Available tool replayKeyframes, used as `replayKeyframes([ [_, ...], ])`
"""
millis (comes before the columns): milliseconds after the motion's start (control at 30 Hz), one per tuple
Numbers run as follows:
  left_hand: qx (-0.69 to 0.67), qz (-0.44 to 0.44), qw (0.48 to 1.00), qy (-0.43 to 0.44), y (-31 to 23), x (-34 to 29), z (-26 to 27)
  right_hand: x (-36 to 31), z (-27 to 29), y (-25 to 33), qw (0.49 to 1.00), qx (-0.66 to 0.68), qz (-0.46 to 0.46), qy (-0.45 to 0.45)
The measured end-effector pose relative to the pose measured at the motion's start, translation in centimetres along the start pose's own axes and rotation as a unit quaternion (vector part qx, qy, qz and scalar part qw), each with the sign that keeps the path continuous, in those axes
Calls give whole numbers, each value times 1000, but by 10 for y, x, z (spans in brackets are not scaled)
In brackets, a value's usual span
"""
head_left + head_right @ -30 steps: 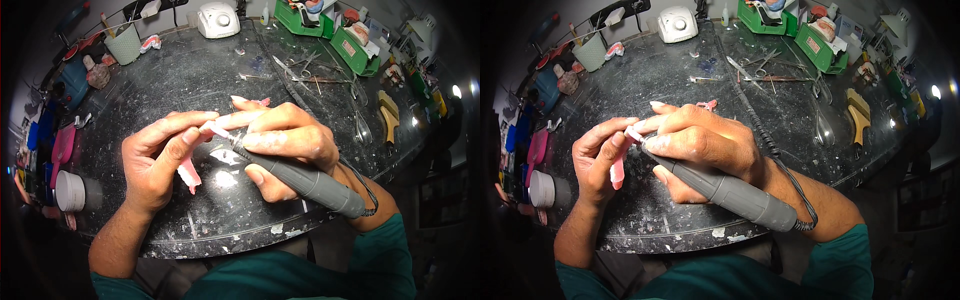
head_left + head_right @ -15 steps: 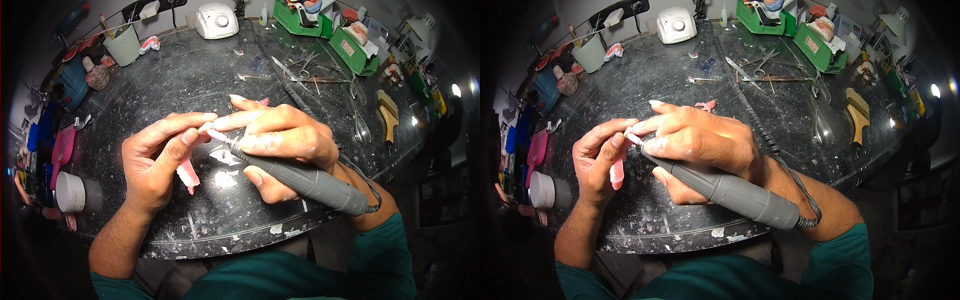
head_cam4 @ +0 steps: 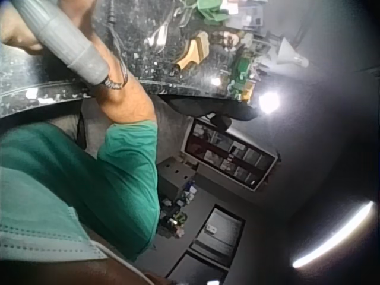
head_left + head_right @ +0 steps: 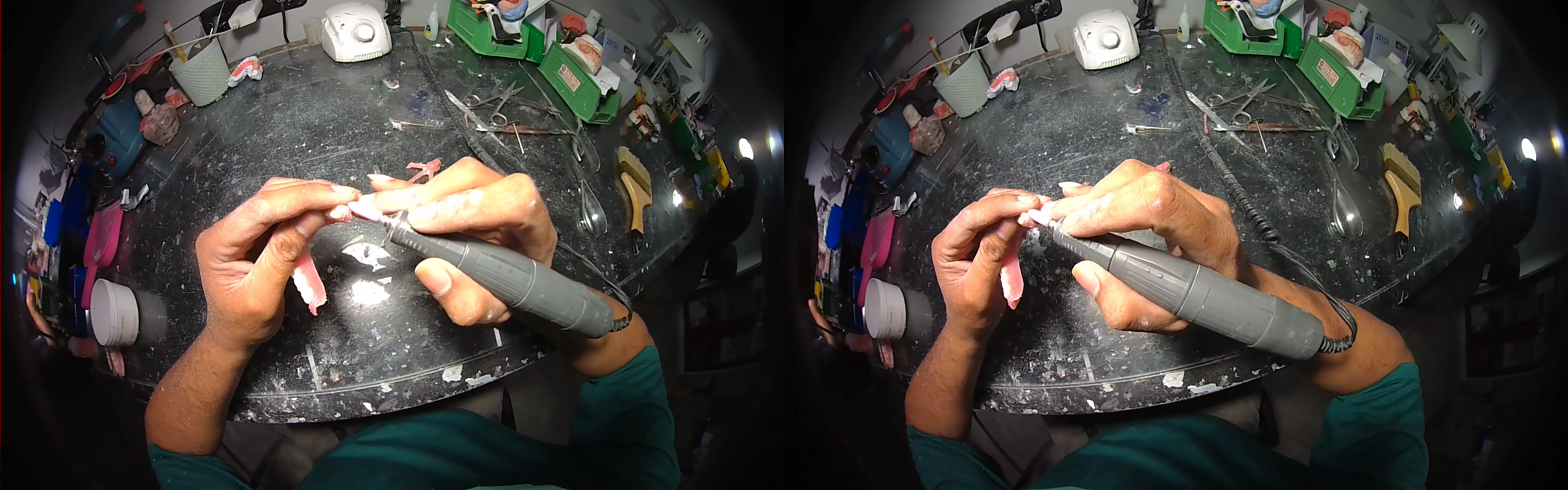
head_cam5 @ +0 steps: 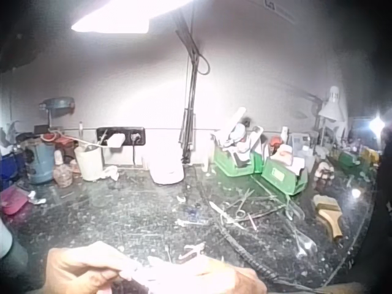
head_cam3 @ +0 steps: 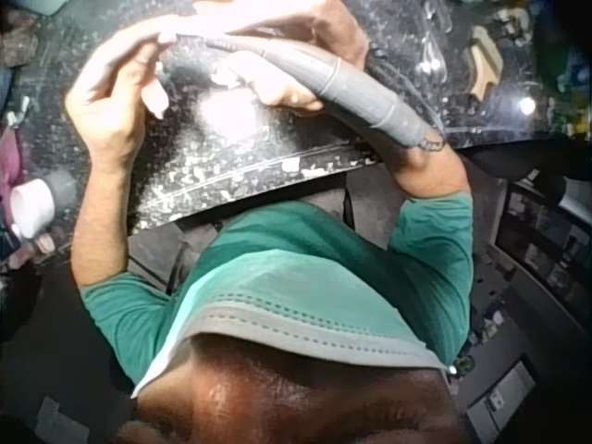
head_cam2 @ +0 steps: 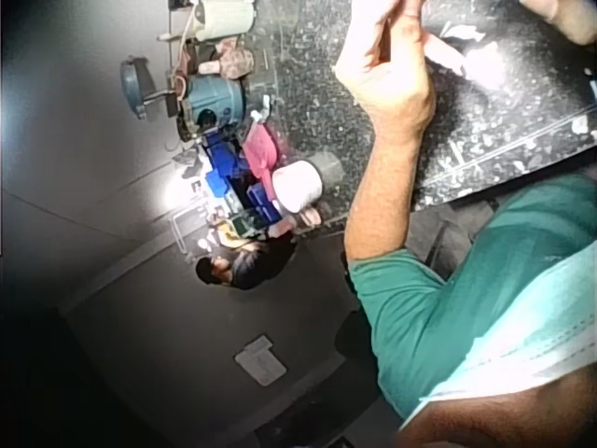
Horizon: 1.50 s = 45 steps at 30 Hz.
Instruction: The person uses a rotary grinding tool to smooth and shape a pink denture base. They hold the denture with one hand and carefully apply the rotating bit to the edges and inner surfaces, generating white dust. The person rotates the denture to access different areas and briefly uses tweezers to inspect the work.
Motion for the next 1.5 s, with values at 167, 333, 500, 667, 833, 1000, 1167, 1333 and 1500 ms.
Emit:
replayKeyframes([
  [167, 6, 6, 1000, -1, -2, 0, 0, 1, 1, 1, 1000, -5, -2, 10],
  [333, 10, 4, 1000, -5, -1, -1, 1, 1, 1, 0, 1000, 3, 1, 7],
  [500, 58, -44, 997, 14, -6, 1, -1, -5, 5, -7, 990, 49, -60, -119],
  [667, -3, -19, 1000, 1, -1, 0, 2, -10, 6, -14, 975, 107, -151, -126],
  [833, -8, -31, 999, 21, -1, 1, 2, -15, 4, -18, 958, 163, -199, -131],
  [1000, -9, -10, 1000, 20, 1, 0, 3, -13, 1, -20, 956, 188, -189, -122],
  [1167, -17, -12, 1000, 13, 2, 0, 2, -12, 1, -19, 967, 141, -194, -84],
  [1333, -23, -7, 1000, 11, 4, 1, 3, -10, 3, -18, 978, 103, -181, -24],
  [1500, -30, 17, 999, 10, 4, 0, 2, -8, 3, -17, 983, 100, -154, -20],
])
Point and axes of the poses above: each hand's wrist, its own x-axis towards the middle knuckle, its own z-axis out of the back of the hand, y = z × x, the point moved 8 cm from there along x, towards the middle knuckle, and after that the axes turned 14 degrees about z, right-handed, at the moved point
